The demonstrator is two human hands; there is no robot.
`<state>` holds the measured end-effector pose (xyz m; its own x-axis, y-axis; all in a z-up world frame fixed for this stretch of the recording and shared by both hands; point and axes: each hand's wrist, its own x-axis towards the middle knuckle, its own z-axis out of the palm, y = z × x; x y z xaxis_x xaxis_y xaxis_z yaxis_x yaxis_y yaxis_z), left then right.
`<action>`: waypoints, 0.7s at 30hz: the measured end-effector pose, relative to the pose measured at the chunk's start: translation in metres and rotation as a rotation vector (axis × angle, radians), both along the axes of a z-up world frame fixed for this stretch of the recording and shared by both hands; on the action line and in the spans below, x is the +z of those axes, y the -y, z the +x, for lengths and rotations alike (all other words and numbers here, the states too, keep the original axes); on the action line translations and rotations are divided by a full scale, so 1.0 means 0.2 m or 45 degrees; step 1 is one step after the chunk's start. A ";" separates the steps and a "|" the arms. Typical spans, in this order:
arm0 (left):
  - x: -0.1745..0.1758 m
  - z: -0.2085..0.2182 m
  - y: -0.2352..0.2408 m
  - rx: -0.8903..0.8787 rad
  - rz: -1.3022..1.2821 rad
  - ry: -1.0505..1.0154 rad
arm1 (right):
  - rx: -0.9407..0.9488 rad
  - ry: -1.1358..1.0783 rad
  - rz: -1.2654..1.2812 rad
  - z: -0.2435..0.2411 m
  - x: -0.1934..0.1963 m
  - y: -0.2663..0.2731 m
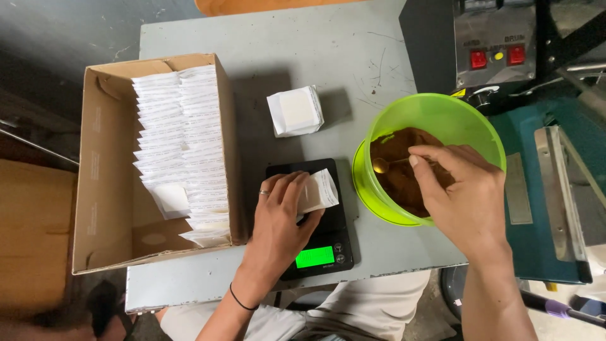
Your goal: Filling small filter packets with coffee grounds using a spoon and weighing them on a digital scale for consistency.
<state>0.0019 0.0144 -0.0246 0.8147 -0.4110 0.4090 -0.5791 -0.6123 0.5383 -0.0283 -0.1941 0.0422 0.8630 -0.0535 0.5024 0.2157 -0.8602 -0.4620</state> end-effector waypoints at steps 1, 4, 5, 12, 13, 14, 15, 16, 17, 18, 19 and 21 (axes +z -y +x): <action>0.01 -0.01 0.00 0.001 -0.001 -0.006 | 0.001 -0.006 -0.001 0.00 0.00 0.00; 0.04 -0.04 0.00 0.053 -0.049 0.004 | -0.021 -0.026 0.041 0.00 -0.01 -0.01; 0.05 -0.04 0.00 0.065 -0.097 0.092 | -0.038 -0.026 0.042 0.00 -0.02 0.00; -0.03 -0.07 -0.03 -0.065 -0.527 0.079 | -0.077 -0.084 0.063 -0.02 -0.03 -0.01; -0.04 -0.07 -0.03 -0.061 -0.527 0.072 | -0.074 -0.092 0.064 -0.02 -0.03 -0.01; -0.05 -0.08 -0.04 -0.069 -0.569 0.054 | -0.053 -0.070 0.047 -0.02 -0.03 0.00; -0.05 -0.08 -0.04 -0.077 -0.613 0.034 | -0.032 -0.050 0.030 -0.02 -0.04 0.00; -0.05 -0.08 -0.04 -0.072 -0.613 0.025 | -0.030 -0.060 0.029 -0.02 -0.04 0.00; -0.05 -0.08 -0.05 -0.076 -0.644 -0.017 | -0.030 -0.047 0.017 -0.02 -0.05 0.00; -0.04 -0.09 -0.06 -0.079 -0.674 -0.058 | -0.030 -0.033 0.004 -0.02 -0.05 0.00; -0.04 -0.09 -0.06 -0.075 -0.675 -0.057 | -0.025 -0.033 0.004 -0.02 -0.05 0.00; -0.03 -0.10 -0.07 -0.028 -0.700 -0.143 | -0.025 -0.042 -0.002 -0.02 -0.06 0.01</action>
